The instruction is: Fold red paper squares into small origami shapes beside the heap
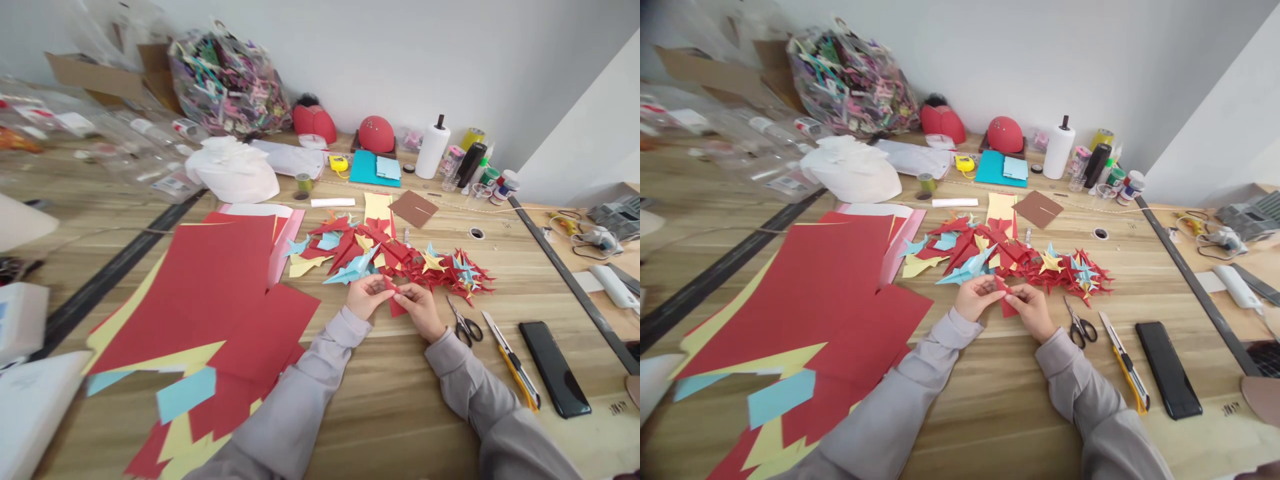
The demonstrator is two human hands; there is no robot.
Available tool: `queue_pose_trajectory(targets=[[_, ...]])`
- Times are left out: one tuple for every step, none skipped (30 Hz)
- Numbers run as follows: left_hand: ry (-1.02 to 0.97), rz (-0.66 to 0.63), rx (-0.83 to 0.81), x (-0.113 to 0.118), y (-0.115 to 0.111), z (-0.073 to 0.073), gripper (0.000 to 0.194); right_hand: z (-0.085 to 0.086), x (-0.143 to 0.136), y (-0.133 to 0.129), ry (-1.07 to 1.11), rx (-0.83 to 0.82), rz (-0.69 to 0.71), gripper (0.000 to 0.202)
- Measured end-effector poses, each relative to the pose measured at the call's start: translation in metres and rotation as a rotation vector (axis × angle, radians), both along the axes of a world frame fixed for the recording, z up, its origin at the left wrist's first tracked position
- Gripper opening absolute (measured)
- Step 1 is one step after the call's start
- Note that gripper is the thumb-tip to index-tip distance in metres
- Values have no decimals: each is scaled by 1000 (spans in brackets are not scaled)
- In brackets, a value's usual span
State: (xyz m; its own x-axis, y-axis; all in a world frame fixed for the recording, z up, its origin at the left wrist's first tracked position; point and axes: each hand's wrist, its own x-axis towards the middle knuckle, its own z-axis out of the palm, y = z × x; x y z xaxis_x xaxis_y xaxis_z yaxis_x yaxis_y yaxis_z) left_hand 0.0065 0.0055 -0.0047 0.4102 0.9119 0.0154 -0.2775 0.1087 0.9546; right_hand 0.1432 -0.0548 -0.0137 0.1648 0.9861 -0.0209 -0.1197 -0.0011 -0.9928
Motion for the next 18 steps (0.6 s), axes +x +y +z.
queue_pose_trajectory(targets=[[6,5,3,0,0,0,32,0,0,0,-17,2,-7,22],[13,10,4,0,0,0,32,-1,0,-1,-34,3,-14,22],[19,15,5,0,0,0,31,0,0,-1,-49,3,-19,22],[27,18,5,-1,0,1,31,0,-1,-2,-61,2,-24,22],[33,21,5,-1,0,1,31,0,-1,-2,-73,0,-30,22],[37,24,5,-1,0,1,30,1,-2,-2,-85,-1,-37,22],[38,25,5,-1,0,1,30,1,-3,-3,-99,-1,-45,22],[37,25,3,-1,0,1,30,2,-3,-3,-115,1,-53,21],[35,24,3,-1,0,1,30,3,-4,-3,-131,4,-61,21],[35,23,3,-1,0,1,30,3,-4,-3,-146,6,-68,21],[35,21,6,-1,0,2,30,4,-5,-4,-158,7,-73,21],[35,19,11,-1,0,2,30,4,-5,-4,-166,6,-77,21],[34,17,17,0,0,2,30,4,-5,-4,-170,5,-81,21],[33,16,22,0,0,2,30,4,-5,-3,-171,3,-83,22],[32,15,27,0,0,3,30,4,-5,-3,-170,2,-86,22],[34,14,29,0,0,3,29,4,-5,-3,-169,1,-86,23],[38,15,30,0,-1,2,29,4,-5,-3,-170,2,-85,23],[46,20,31,1,-1,2,28,3,-4,-3,-174,4,-82,23]])
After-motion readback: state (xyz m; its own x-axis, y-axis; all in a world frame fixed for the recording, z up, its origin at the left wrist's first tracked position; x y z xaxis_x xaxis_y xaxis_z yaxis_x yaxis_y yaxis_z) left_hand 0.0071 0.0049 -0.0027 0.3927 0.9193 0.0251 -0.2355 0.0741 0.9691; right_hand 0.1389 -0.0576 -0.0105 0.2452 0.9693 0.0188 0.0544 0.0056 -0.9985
